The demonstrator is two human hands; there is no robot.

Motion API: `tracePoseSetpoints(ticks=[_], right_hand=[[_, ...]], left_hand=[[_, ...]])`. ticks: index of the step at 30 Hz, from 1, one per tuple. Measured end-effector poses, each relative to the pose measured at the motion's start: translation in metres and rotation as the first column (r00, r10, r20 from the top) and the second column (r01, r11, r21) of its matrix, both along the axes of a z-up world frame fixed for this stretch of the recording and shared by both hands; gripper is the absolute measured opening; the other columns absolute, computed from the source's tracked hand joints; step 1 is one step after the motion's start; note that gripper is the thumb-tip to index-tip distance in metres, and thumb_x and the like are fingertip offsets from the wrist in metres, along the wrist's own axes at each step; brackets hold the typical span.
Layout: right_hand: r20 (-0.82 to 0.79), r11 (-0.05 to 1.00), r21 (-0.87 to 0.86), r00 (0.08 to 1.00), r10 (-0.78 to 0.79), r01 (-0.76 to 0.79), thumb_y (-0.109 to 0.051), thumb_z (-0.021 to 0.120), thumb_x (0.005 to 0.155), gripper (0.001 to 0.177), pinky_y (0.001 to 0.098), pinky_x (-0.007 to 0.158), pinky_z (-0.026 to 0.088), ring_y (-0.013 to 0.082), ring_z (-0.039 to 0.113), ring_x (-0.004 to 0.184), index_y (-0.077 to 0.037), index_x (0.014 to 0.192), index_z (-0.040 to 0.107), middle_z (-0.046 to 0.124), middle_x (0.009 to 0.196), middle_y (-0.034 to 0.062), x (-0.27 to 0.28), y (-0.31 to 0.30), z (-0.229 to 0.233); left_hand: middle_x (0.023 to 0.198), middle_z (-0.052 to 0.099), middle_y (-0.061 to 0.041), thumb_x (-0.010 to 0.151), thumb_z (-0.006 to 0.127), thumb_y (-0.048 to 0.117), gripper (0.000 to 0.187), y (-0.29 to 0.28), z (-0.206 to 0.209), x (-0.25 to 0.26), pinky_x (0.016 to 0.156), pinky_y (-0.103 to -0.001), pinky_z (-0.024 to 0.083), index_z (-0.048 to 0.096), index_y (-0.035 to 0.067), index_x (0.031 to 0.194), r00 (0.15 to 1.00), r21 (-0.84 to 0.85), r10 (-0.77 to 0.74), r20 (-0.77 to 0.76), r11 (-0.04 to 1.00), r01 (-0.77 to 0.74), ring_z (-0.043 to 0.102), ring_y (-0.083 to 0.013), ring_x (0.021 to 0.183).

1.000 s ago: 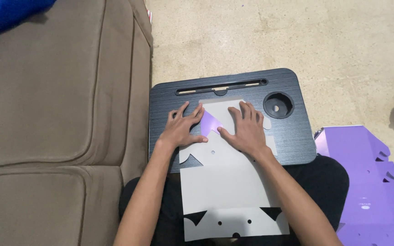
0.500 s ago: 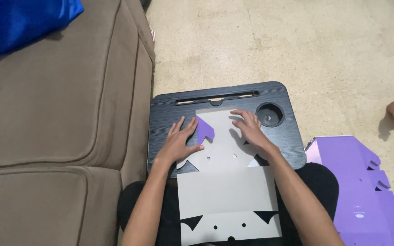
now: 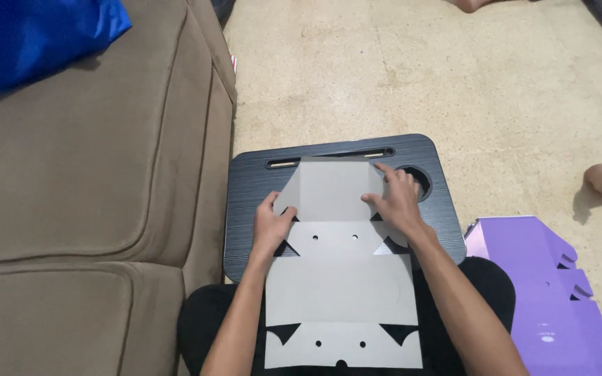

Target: The person assembles a purple cardboard box by folding its flaps and tucking them into slots. They then place the completed box aside and begin folding another flat purple cardboard piece into a box shape on a small lap desk.

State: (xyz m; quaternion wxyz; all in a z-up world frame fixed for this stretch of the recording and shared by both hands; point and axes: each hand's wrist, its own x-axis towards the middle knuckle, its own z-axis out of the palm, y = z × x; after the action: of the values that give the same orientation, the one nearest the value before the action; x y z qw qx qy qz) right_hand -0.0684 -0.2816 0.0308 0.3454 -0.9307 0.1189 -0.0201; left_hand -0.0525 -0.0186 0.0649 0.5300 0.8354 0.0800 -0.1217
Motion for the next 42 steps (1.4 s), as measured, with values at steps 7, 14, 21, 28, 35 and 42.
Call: tracePoseSetpoints(ticks=[7,14,21,28,35,42], right_hand=[[0.269,0.99,0.142,0.963,-0.021,-0.018,-0.016,0.079,0.091,0.034,0.0476,0.099,0.041,0.0297,0.065,0.105,-0.01,0.123,0.068,0.068,0.103,0.008,0.005,-0.019,-0.006],[0.364,0.926,0.294,0.924,0.12,-0.236,0.009,0.074,0.082,0.015,0.048,0.1,0.051,0.0317,0.073,0.103,-0.005,0.087,0.073,0.078,0.104,0.0142,-0.017,-0.019,0.004],[0.284,0.907,0.107,0.887,0.365,-0.408,0.014,0.072,0.077,0.014,0.0567,0.114,0.044,0.0369,0.068,0.117,0.002,0.085,0.075,0.077,0.111,0.019,-0.033,-0.017,-0.01],[0.195,0.91,0.041,0.896,0.398,-0.413,0.019,0.06,0.081,0.035,0.0517,0.119,0.039,0.0301,0.065,0.125,-0.006,0.092,0.081,0.076,0.121,0.0121,-0.046,-0.013,-0.011],[0.134,0.89,0.107,0.893,0.429,-0.444,0.022,0.051,0.08,0.044,0.0552,0.118,0.039,0.0373,0.06,0.13,-0.003,0.1,0.081,0.074,0.125,0.0172,-0.046,-0.015,-0.009],[0.153,0.9,0.173,0.914,0.376,-0.399,0.019,0.049,0.081,0.045,0.053,0.113,0.044,0.0372,0.065,0.124,-0.007,0.094,0.084,0.078,0.116,0.0157,-0.037,-0.016,-0.015]], left_hand=[[0.104,0.075,-0.018,0.085,0.073,0.006,0.022,0.025,-0.017,0.026,0.089,-0.048,0.053,0.077,0.007,0.107,0.979,0.002,-0.163,0.123,0.986,0.164,0.068,-0.0358,0.108],[0.1,0.078,-0.014,0.081,0.067,-0.014,0.028,0.032,-0.004,0.026,0.095,-0.052,0.051,0.077,0.006,0.097,0.925,0.077,-0.29,0.244,0.957,0.28,0.068,-0.0389,0.108],[0.122,0.074,0.0,0.078,0.063,-0.018,0.051,0.035,-0.008,0.023,0.114,-0.05,0.031,0.073,0.021,0.109,0.779,0.594,-0.62,0.098,0.664,0.454,0.057,-0.0277,0.127],[0.142,0.061,-0.011,0.072,0.074,-0.016,0.073,0.02,-0.017,0.034,0.11,-0.055,0.038,0.063,0.021,0.134,0.692,0.822,-0.712,-0.118,0.321,0.47,0.051,-0.0352,0.136],[0.141,0.06,-0.012,0.099,0.056,0.017,0.038,-0.023,0.0,-0.018,0.108,-0.049,0.038,0.06,0.017,0.136,0.373,0.8,-0.895,0.244,0.404,0.444,0.047,-0.0335,0.139],[0.148,0.052,-0.012,0.105,0.041,0.043,0.045,-0.038,-0.06,-0.023,0.116,-0.048,0.034,0.053,0.016,0.139,0.176,0.762,-0.942,0.284,0.333,0.555,0.037,-0.0331,0.147]])
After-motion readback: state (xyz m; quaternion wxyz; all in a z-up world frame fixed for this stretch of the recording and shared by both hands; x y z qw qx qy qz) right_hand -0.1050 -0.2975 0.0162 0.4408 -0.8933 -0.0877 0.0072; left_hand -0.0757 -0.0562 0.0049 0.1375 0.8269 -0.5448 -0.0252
